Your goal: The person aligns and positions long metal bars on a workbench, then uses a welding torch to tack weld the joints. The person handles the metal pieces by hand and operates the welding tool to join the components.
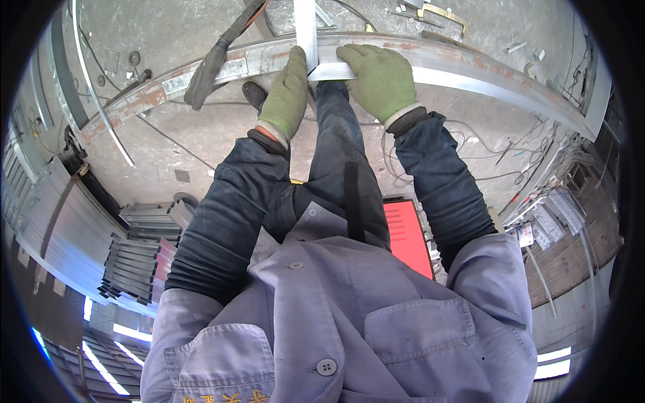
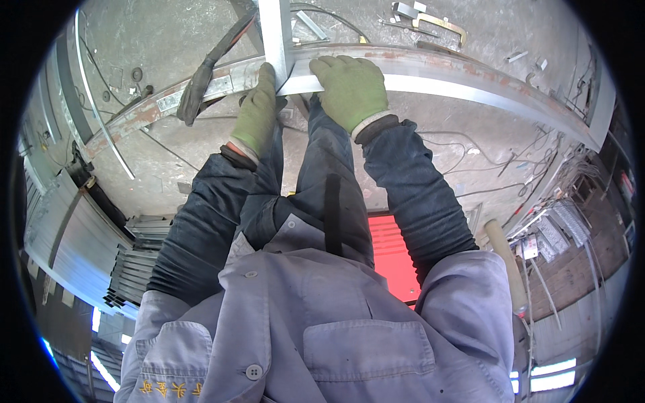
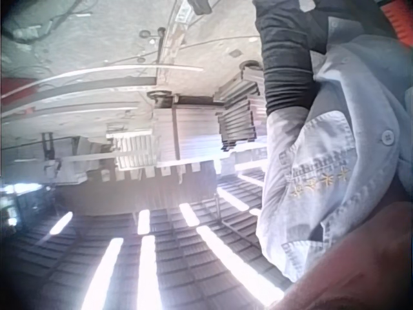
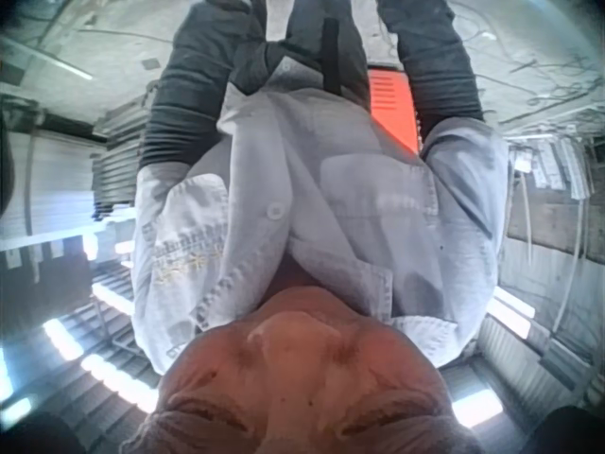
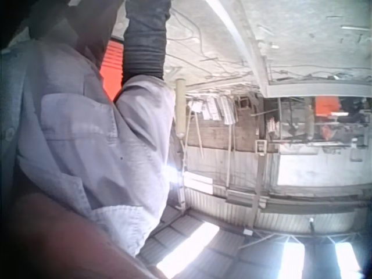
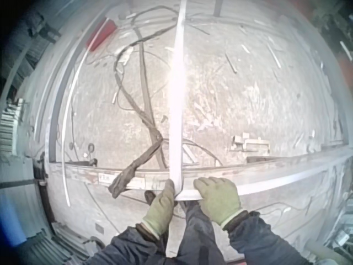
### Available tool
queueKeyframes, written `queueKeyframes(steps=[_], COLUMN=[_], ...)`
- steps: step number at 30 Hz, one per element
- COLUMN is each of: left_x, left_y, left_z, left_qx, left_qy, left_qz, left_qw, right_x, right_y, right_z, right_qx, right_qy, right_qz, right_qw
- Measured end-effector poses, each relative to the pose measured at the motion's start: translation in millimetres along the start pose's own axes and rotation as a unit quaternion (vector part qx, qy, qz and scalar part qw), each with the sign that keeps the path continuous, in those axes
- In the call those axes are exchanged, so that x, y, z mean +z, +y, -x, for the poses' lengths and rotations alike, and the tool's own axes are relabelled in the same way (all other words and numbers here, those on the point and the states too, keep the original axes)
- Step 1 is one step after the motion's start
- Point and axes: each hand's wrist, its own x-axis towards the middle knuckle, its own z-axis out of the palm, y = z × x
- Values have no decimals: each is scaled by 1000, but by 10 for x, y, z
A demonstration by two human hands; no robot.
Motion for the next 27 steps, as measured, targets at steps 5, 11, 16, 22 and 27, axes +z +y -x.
queueKeyframes(steps=[5, 11, 16, 22, 27], left_x=[18, -9, -93, -39, 13], left_y=[62, -21, 217, 266, 134], left_z=[-22, -23, 8, 23, -21], left_qx=[15, 63, -19, 47, 94], left_qy=[22, -4, -2, 22, 57], left_qz=[74, -83, 35, -7, -100], left_qw=[997, 995, 999, 999, 989], right_x=[-48, 11, -60, -97, -47], right_y=[-21, -17, -75, -100, -77], right_z=[5, 21, -38, -29, -52], right_qx=[9, 5, 31, 47, 33], right_qy=[-8, 20, -48, -55, -48], right_qz=[1, 1, -6, 1, 8], right_qw=[1000, 1000, 998, 997, 998])
